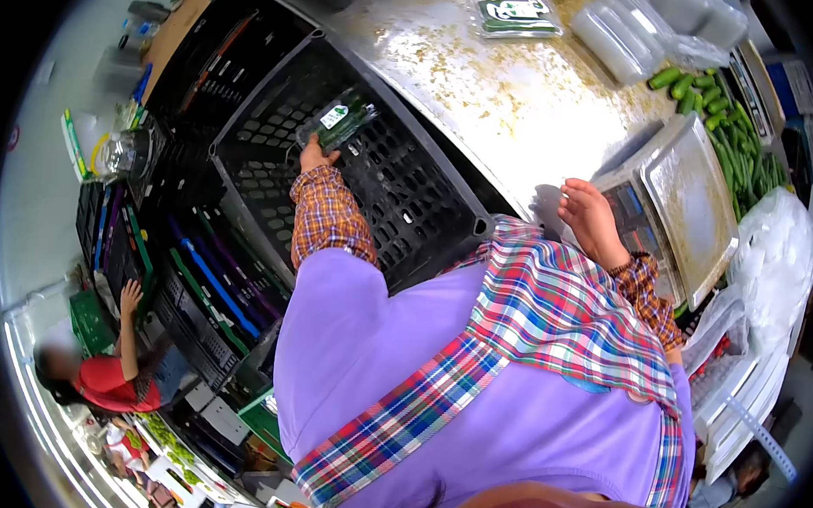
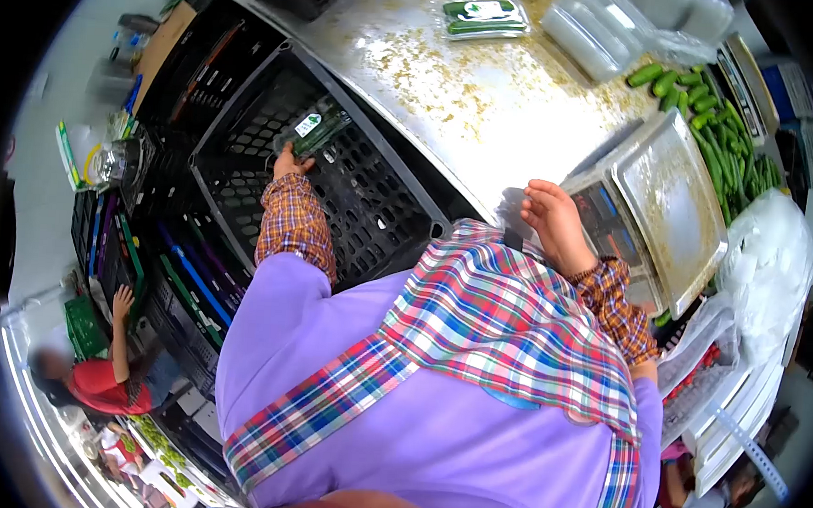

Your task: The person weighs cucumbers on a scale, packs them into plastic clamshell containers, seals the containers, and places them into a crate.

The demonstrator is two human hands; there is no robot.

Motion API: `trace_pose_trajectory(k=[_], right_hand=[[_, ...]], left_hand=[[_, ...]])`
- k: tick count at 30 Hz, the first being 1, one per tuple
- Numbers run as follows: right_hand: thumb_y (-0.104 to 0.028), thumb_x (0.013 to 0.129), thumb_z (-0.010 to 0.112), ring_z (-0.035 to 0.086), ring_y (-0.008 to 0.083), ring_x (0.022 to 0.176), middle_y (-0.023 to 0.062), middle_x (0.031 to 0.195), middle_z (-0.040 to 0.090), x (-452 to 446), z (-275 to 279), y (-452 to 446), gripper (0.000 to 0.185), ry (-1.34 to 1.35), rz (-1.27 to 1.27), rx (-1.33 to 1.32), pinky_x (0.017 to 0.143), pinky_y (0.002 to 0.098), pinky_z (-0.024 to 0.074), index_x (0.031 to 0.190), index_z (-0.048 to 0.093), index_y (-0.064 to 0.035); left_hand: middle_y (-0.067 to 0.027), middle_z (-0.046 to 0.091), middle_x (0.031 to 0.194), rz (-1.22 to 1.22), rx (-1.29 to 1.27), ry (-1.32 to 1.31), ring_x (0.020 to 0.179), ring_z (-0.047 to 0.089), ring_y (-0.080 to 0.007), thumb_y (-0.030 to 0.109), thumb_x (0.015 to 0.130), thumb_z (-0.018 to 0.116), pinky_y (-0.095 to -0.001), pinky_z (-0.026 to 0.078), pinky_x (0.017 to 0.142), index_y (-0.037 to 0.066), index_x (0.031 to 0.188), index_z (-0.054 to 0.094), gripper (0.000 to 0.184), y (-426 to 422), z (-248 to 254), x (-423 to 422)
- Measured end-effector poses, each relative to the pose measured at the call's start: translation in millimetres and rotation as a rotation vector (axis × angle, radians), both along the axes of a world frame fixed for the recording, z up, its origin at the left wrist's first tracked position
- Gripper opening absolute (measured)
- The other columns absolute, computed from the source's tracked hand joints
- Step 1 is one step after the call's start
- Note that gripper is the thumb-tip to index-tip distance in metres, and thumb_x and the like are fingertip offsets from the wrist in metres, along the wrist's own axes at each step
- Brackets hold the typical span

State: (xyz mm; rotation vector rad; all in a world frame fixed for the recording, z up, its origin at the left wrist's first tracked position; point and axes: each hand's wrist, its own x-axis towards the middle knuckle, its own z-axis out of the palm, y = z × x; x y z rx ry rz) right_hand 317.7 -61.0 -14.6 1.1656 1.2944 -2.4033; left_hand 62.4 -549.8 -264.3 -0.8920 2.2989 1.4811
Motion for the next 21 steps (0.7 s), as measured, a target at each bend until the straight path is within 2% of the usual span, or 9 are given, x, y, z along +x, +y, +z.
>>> trace_pose_trajectory(k=[1,3,5,6,9,12,14,19,21], right_hand=[[-0.007,0.088,0.054,0.056,0.0131,0.078,0.0054,0.093,0.059,2.9,-0.8,-0.5,0.021,-0.012,-0.010,0.017,0.070,0.0269,0.0485,0.108,0.053,-0.0020],[-0.006,0.087,0.054,0.056,0.0137,0.079,0.0055,0.096,0.058,12.1,-6.0,3.2,0.022,-0.018,-0.007,0.005,0.070,0.0273,0.0479,0.109,0.053,-0.0023],[-0.005,0.088,0.052,0.055,0.0138,0.080,0.0055,0.098,0.057,18.3,-4.0,6.4,0.023,-0.047,-0.027,-0.017,0.071,0.0277,0.0478,0.110,0.051,-0.0024],[-0.005,0.088,0.050,0.055,0.0141,0.081,0.0052,0.099,0.056,19.5,-4.4,7.2,0.022,-0.030,-0.015,-0.023,0.072,0.0278,0.0478,0.110,0.050,-0.0024],[-0.006,0.089,0.050,0.055,0.0137,0.081,0.0049,0.098,0.055,15.5,-0.5,5.0,0.020,-0.051,0.038,0.004,0.071,0.0276,0.0480,0.109,0.050,-0.0024],[-0.006,0.089,0.052,0.055,0.0131,0.079,0.0044,0.096,0.056,10.9,-0.4,0.1,0.020,-0.046,0.067,-0.007,0.071,0.0272,0.0483,0.108,0.051,-0.0028],[-0.006,0.088,0.052,0.056,0.0130,0.079,0.0043,0.095,0.057,7.8,-1.0,-1.4,0.020,-0.057,0.069,-0.010,0.071,0.0271,0.0483,0.108,0.051,-0.0029],[-0.006,0.088,0.053,0.056,0.0131,0.078,0.0040,0.094,0.057,6.8,-4.2,-1.7,0.019,-0.080,0.062,-0.014,0.071,0.0271,0.0481,0.107,0.051,-0.0032],[-0.006,0.088,0.054,0.056,0.0131,0.078,0.0040,0.094,0.057,7.6,-4.8,-1.9,0.019,-0.088,0.058,-0.014,0.071,0.0272,0.0480,0.107,0.052,-0.0033]], left_hand=[[-0.0145,0.054,0.117,0.564,0.643,-0.126,0.103,0.055,-0.0309,0.028,0.086,0.064,-0.0452,0.049,0.085,0.001,0.128,0.043,0.054,7.7,-0.5,-4.3],[-0.0176,0.048,0.125,0.377,0.565,-0.101,0.105,0.054,-0.0317,0.016,0.088,0.061,-0.0392,0.054,0.082,-0.002,0.127,0.042,0.047,-8.2,-19.8,4.2],[-0.0177,0.049,0.123,0.561,0.528,-0.022,0.100,0.057,-0.0313,0.012,0.088,0.059,-0.0333,0.058,0.075,-0.007,0.123,0.043,0.043,23.9,31.1,19.7],[-0.0166,0.053,0.116,0.684,0.612,0.048,0.095,0.060,-0.0290,0.010,0.088,0.059,-0.0304,0.060,0.071,-0.011,0.116,0.047,0.037,21.6,20.2,26.3],[-0.0156,0.057,0.100,0.340,0.320,0.080,0.087,0.060,-0.0302,0.024,0.087,0.058,-0.0348,0.055,0.070,-0.005,0.108,0.053,0.036,0.8,-11.9,31.0],[-0.0146,0.061,0.083,-0.534,-0.650,0.171,0.078,0.060,-0.0314,0.038,0.085,0.058,-0.0392,0.049,0.069,0.001,0.100,0.059,0.041,-18.2,-27.1,33.2],[-0.0138,0.063,0.076,-0.649,-0.902,0.196,0.075,0.060,-0.0311,0.046,0.084,0.057,-0.0408,0.048,0.068,0.003,0.091,0.063,0.044,-18.4,-29.7,33.8],[-0.0118,0.064,0.081,-0.553,-0.841,-0.024,0.079,0.063,-0.0282,0.037,0.086,0.058,-0.0382,0.051,0.066,0.000,0.082,0.062,0.037,-26.7,-54.2,34.0],[-0.0125,0.063,0.084,-0.190,-0.244,0.065,0.078,0.064,-0.0262,0.025,0.087,0.058,-0.0340,0.053,0.069,-0.003,0.085,0.060,0.028,-30.0,-62.6,34.1]])
